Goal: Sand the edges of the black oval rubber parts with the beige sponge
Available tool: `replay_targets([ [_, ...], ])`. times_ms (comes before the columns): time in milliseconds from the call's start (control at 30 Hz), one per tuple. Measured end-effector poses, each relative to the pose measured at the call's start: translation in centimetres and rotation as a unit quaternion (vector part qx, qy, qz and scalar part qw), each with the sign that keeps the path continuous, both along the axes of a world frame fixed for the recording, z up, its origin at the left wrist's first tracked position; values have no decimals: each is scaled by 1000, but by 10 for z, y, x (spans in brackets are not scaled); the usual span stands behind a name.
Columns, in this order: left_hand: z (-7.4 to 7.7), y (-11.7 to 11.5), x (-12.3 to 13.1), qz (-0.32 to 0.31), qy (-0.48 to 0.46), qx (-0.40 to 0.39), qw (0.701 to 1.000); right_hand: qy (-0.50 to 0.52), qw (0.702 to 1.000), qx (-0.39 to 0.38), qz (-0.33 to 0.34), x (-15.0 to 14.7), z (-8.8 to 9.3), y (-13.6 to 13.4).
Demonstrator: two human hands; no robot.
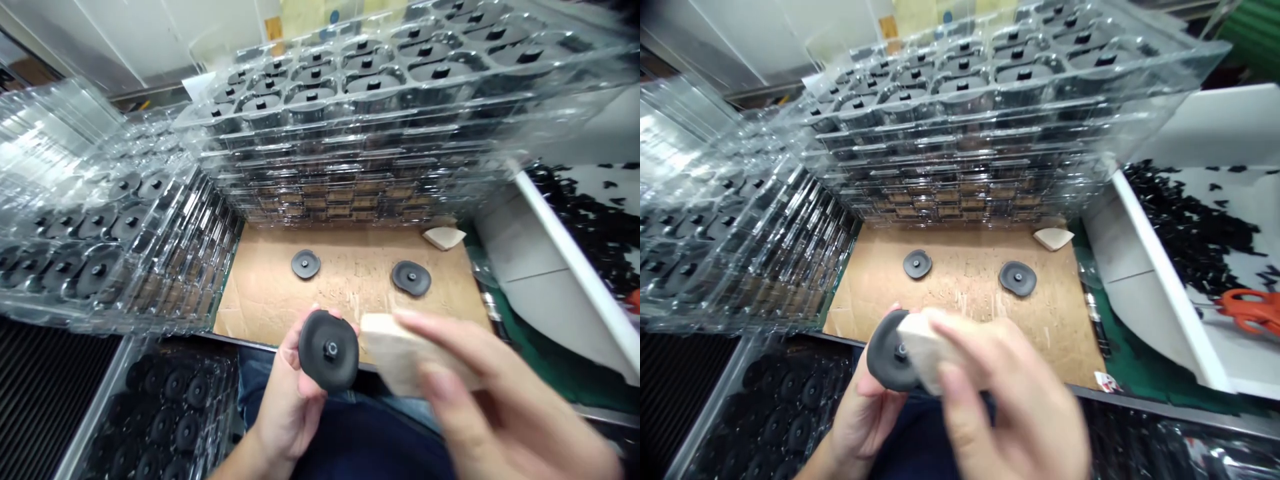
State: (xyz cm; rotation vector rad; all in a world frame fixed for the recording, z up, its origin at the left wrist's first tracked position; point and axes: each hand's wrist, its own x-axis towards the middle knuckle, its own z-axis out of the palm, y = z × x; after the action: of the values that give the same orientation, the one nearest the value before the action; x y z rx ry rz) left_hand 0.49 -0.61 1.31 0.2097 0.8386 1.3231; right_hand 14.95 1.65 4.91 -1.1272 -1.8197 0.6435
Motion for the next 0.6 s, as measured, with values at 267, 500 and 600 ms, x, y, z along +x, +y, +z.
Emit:
replay_targets([
  [267, -8, -6, -8, 1, 15, -43, 999, -80, 983, -34, 163, -32, 5, 14],
  [500, -1, -2, -11, -32, -26, -28, 999, -82, 977, -32, 195, -10, 6, 9],
  [600, -2, -2, -11, -40, -30, -35, 998, -158, 978, -13, 132, 1, 10, 14],
])
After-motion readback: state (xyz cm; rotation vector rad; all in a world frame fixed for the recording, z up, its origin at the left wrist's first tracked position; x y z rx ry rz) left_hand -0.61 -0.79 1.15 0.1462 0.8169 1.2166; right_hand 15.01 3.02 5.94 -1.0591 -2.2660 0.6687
